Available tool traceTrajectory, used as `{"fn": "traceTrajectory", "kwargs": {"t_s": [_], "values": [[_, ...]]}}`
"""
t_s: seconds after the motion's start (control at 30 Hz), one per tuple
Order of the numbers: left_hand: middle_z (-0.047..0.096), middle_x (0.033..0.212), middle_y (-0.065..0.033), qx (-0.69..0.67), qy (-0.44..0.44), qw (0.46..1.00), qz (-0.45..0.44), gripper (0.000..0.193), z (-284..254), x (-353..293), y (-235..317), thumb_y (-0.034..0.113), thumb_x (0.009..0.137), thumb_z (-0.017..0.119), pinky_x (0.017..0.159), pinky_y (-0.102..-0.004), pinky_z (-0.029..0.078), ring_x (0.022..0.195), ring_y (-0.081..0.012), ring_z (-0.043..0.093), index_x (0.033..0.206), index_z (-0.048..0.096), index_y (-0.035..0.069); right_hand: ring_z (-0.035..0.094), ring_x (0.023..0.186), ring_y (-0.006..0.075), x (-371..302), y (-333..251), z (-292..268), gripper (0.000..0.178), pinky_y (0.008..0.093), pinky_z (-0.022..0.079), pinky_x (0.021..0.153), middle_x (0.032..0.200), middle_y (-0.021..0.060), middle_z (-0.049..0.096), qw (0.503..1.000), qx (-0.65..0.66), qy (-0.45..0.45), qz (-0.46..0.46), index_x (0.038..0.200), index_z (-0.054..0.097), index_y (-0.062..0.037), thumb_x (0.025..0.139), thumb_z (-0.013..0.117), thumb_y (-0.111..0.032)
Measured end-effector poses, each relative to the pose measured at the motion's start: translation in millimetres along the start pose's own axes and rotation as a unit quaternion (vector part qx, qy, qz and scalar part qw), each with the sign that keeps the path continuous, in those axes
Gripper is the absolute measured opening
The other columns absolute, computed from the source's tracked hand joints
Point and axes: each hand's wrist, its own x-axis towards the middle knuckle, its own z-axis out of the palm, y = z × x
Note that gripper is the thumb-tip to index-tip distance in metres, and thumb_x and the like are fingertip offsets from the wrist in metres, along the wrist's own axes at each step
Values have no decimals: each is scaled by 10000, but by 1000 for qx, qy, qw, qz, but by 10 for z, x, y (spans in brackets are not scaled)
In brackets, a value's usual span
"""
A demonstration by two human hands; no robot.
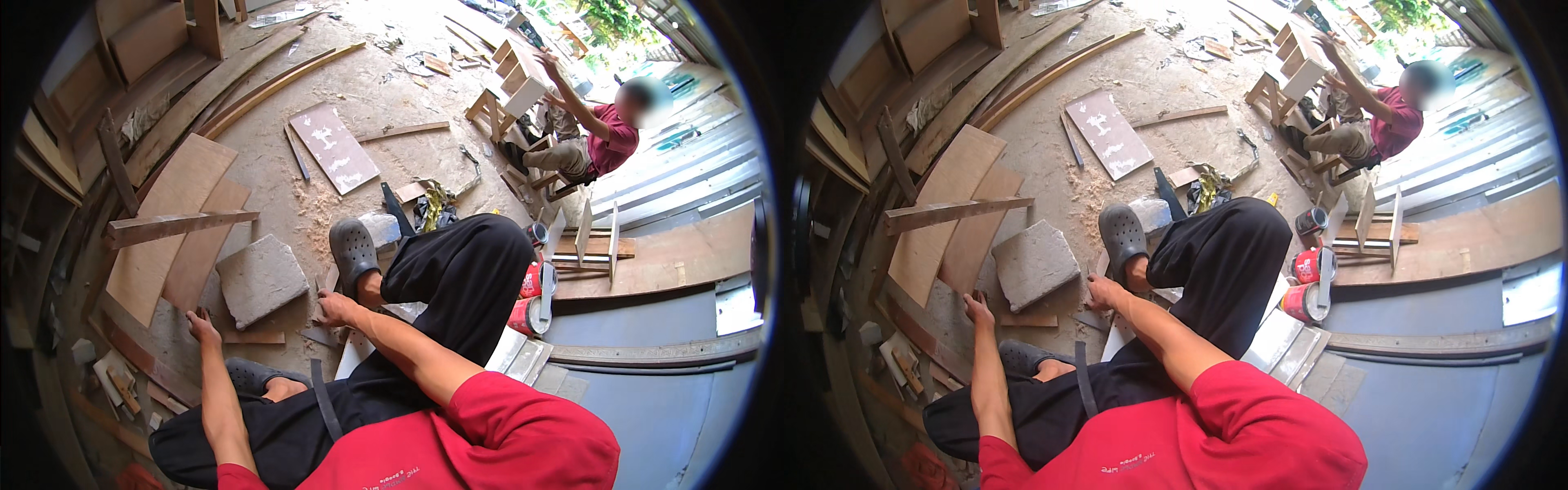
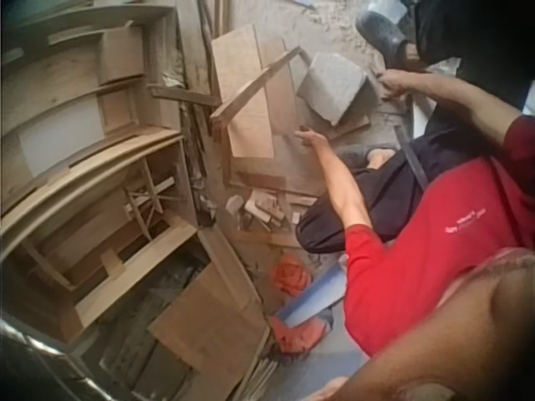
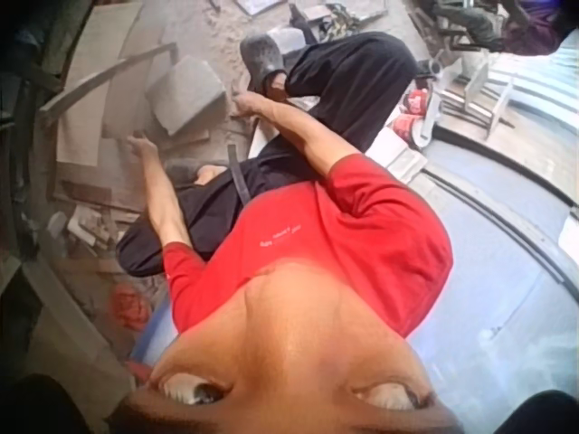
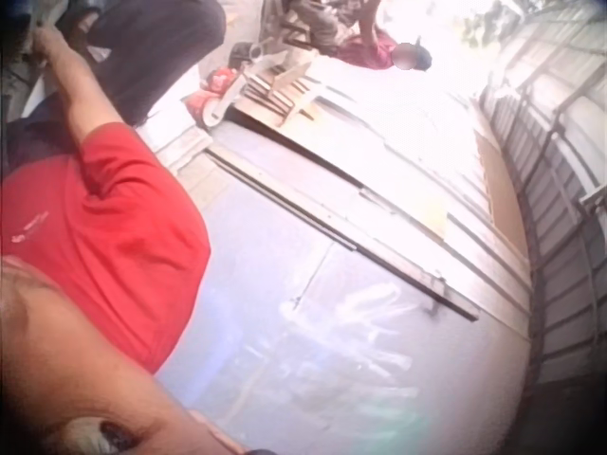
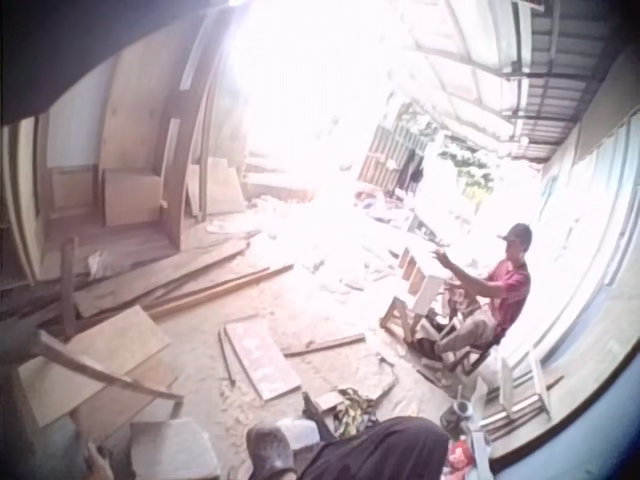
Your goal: The person sits on the floor and assembles a wooden frame by fitting a curved wooden piece into a rectangular frame. They repeatedly adjust the alignment and fit of the pieces by hand, occasionally using a small wooden block to assist with positioning.
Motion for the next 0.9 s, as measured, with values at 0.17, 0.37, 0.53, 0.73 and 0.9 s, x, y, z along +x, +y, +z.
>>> {"fn": "traceTrajectory", "kwargs": {"t_s": [0.17, 0.37, 0.53, 0.73, 0.9], "values": [[384, 1393, -189, -8, 35, 999, 6, 552, 22, 50, -40, 301, 986, 436, 1044, -377, 415, 1214, -310, 473, 1393, 312, -52, 590, 983, 388, 25, 5, -31, 407, 410, 484, 882, 1207, 224, 506, 1000, -10, -23, -5, 943, 628, 44, 786, 622, -332], [452, 1350, -189, 20, 53, 998, 2, 543, 16, 22, -76, 276, 965, 486, 1023, -379, 427, 1180, -308, 526, 1390, 350, -32, 596, 990, 377, 48, 5, 14, 401, 417, 493, 874, 1171, 225, 533, 999, -25, -37, 15, 916, 645, 40, 769, 609, -331], [541, 1256, -195, -15, 86, 996, 5, 481, -19, 137, -107, 240, 928, 561, 960, -389, 477, 1103, -325, 584, 1306, 472, -45, 607, 975, 373, -10, -134, -5, 375, 430, 501, 865, 1131, 222, 547, 998, -37, -37, 20, 893, 654, 29, 771, 598, -322], [600, 1160, -211, -15, 134, 991, 2, 426, 32, 117, -76, 206, 899, 605, 898, -397, 516, 1025, -335, 627, 1221, 550, -67, 605, 975, 373, -96, -216, -17, 372, 440, 502, 858, 1122, 210, 546, 998, -50, -37, 26, 892, 649, 24, 786, 602, -330], [606, 1150, -208, -3, 133, 991, 14, 412, -2, 166, -90, 194, 890, 615, 881, -379, 524, 1001, -324, 636, 1208, 562, -64, 597, 986, 377, -84, -208, -29, 361, 440, 502, 863, 1146, 205, 533, 997, -41, -51, 36, 905, 656, 2, 789, 609, -337]]}}
